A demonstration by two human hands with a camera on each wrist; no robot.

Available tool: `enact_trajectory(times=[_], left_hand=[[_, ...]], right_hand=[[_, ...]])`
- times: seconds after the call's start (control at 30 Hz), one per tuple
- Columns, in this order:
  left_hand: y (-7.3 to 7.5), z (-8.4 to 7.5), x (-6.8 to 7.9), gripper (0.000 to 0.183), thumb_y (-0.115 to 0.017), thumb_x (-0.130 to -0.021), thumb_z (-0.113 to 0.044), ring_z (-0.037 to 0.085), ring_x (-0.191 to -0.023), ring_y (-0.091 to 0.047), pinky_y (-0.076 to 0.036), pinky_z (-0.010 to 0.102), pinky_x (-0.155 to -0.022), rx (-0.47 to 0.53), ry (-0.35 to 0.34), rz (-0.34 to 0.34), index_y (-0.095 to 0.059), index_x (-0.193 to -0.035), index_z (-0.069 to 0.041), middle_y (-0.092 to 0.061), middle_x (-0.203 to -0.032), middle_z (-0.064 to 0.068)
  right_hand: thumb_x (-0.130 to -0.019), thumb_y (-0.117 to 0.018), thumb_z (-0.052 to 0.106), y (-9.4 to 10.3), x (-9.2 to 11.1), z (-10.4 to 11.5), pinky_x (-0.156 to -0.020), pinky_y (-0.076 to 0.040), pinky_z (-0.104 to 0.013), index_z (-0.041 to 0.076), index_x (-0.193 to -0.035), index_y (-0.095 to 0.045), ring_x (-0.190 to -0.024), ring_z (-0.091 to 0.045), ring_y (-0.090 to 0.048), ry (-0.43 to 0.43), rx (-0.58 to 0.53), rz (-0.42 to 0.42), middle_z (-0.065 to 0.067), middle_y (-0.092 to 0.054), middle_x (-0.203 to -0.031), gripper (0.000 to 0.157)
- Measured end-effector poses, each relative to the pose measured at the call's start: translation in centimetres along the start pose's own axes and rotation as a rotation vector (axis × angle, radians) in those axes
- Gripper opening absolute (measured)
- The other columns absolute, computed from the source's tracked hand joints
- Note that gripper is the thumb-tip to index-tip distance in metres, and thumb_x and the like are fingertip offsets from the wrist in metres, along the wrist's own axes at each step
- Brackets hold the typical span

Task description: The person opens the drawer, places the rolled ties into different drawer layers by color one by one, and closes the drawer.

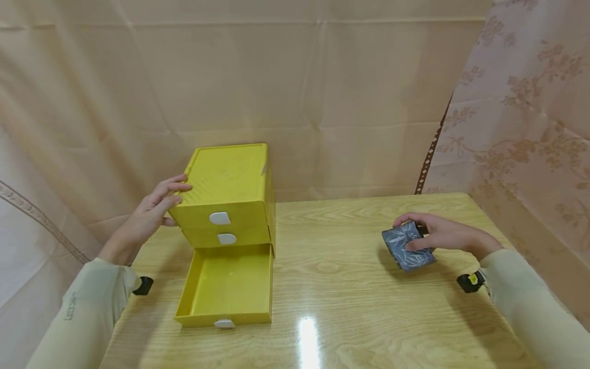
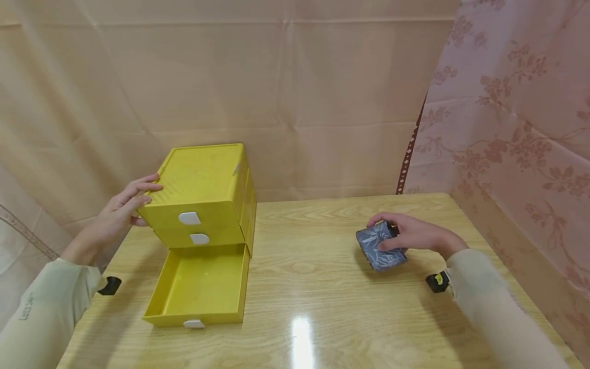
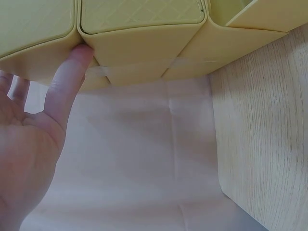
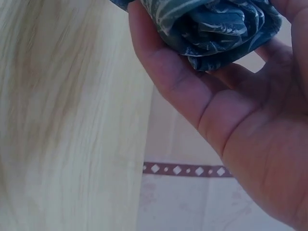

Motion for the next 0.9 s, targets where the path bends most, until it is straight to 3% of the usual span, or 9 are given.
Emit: enact_trajectory(times=[0.43,0.63,0.9], left_hand=[[0.3,-0.3,-0.1,0.045,-0.038,-0.1,-0.047,0.018,-0.13,-0.027,-0.045,0.043,-0.081,-0.01,0.001,0.023,-0.041,-0.139,-0.025,-0.014,-0.153,-0.019],[0.4,-0.4,-0.2,0.044,-0.037,-0.101,-0.043,0.017,-0.128,-0.028,-0.045,0.042,-0.08,-0.017,-0.029,0.032,-0.04,-0.14,-0.022,-0.013,-0.153,-0.016],[0.3,-0.3,-0.2,0.043,-0.038,-0.102,-0.041,0.018,-0.129,-0.027,-0.045,0.042,-0.08,-0.002,-0.032,0.04,-0.04,-0.14,-0.021,-0.013,-0.154,-0.015]], right_hand=[[-0.087,-0.07,0.019,-1.7,-1.3,2.0,-0.07,-0.053,-0.044,0.016,-0.132,-0.046,-0.095,-0.034,-0.055,0.026,0.0,0.068,-0.017,-0.05,-0.117,0.051],[-0.087,-0.071,0.019,-2.9,-2.3,3.3,-0.072,-0.053,-0.044,0.019,-0.131,-0.047,-0.099,-0.035,-0.054,0.044,-0.034,0.106,-0.017,-0.05,-0.119,0.05],[-0.085,-0.073,0.019,-3.9,-3.0,4.0,-0.07,-0.053,-0.044,0.02,-0.13,-0.048,-0.098,-0.033,-0.054,0.013,-0.03,0.127,-0.017,-0.049,-0.118,0.052]])
Point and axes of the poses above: each hand's wrist, its own x-axis away from the middle knuckle, its own y-axis out of the back of the hand, z = x × y, the point moved 2 cm from there along -x, towards the middle knuckle
